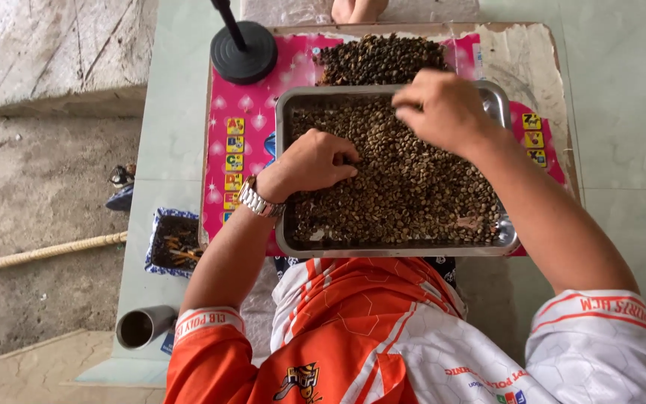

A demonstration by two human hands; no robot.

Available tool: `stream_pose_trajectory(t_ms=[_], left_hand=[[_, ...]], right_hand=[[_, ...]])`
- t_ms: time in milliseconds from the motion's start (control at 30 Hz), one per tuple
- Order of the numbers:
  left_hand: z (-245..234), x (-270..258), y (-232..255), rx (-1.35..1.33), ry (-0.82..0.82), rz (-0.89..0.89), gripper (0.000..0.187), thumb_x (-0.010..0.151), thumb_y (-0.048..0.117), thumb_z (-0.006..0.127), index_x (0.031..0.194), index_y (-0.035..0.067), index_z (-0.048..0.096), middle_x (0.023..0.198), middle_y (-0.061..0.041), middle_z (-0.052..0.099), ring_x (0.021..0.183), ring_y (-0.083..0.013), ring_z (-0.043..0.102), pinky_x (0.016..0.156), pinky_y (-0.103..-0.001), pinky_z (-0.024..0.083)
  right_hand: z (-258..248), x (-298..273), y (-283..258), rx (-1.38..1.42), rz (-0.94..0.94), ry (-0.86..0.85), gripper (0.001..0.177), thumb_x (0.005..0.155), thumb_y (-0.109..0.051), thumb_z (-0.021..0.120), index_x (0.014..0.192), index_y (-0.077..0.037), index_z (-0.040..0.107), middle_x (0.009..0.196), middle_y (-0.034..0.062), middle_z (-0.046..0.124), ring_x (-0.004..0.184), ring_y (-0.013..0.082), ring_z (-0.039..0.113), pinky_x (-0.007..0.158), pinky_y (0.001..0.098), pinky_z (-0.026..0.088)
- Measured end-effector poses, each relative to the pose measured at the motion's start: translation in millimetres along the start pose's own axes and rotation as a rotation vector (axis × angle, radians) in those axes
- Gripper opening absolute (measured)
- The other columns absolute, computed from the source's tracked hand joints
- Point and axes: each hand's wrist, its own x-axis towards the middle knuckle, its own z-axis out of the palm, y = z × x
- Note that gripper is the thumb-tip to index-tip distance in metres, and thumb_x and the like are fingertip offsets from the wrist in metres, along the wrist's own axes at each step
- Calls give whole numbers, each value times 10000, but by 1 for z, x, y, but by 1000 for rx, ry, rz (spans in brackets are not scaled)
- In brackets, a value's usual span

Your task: Manual sorting of coffee beans to remove defects in a metal tray.

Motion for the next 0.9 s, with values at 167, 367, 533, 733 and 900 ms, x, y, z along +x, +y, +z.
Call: stream_pose_trajectory(t_ms=[167, 367, 533, 733, 900], left_hand=[[1, 0, -4, 32, 1, 2, 219, 749, 98, 782, 963, 56, 795, 794, -53, 788, 553, -179, 693, 561, -295, 555], [2, -2, -2, 13, -3, -24, 219, 756, 109, 779, 970, 66, 793, 787, -49, 783, 563, -186, 688, 584, -304, 558], [1, -2, -1, 6, -10, -24, 205, 761, 101, 781, 960, 55, 796, 791, -53, 789, 570, -178, 709, 582, -295, 568], [1, -3, 3, -23, 18, -1, 158, 771, 74, 770, 920, 27, 791, 718, -47, 766, 495, -150, 654, 494, -278, 513], [4, -1, -11, -53, -49, -54, 190, 831, 143, 778, 1004, 65, 776, 770, -103, 758, 611, -256, 699, 563, -389, 572]], right_hand=[[11, -10, -18, 27, 141, -338, 188, 927, -55, 701, 1090, -105, 780, 906, 107, 726, 530, 158, 561, 484, 240, 526], [24, -15, -10, -93, 168, -345, 97, 961, -115, 675, 948, -117, 771, 936, 46, 723, 662, 168, 641, 607, 283, 552], [4, -1, 5, 48, 101, -144, 131, 975, 13, 659, 871, -44, 716, 820, 72, 723, 581, 136, 572, 478, 213, 481], [-6, 29, 39, 68, 107, 132, 147, 943, 52, 741, 1086, 29, 761, 873, 132, 747, 632, 160, 635, 554, 255, 542], [-8, -12, -3, -97, 189, -140, 232, 976, -59, 671, 1198, -30, 733, 884, 150, 717, 715, 242, 650, 657, 338, 555]])
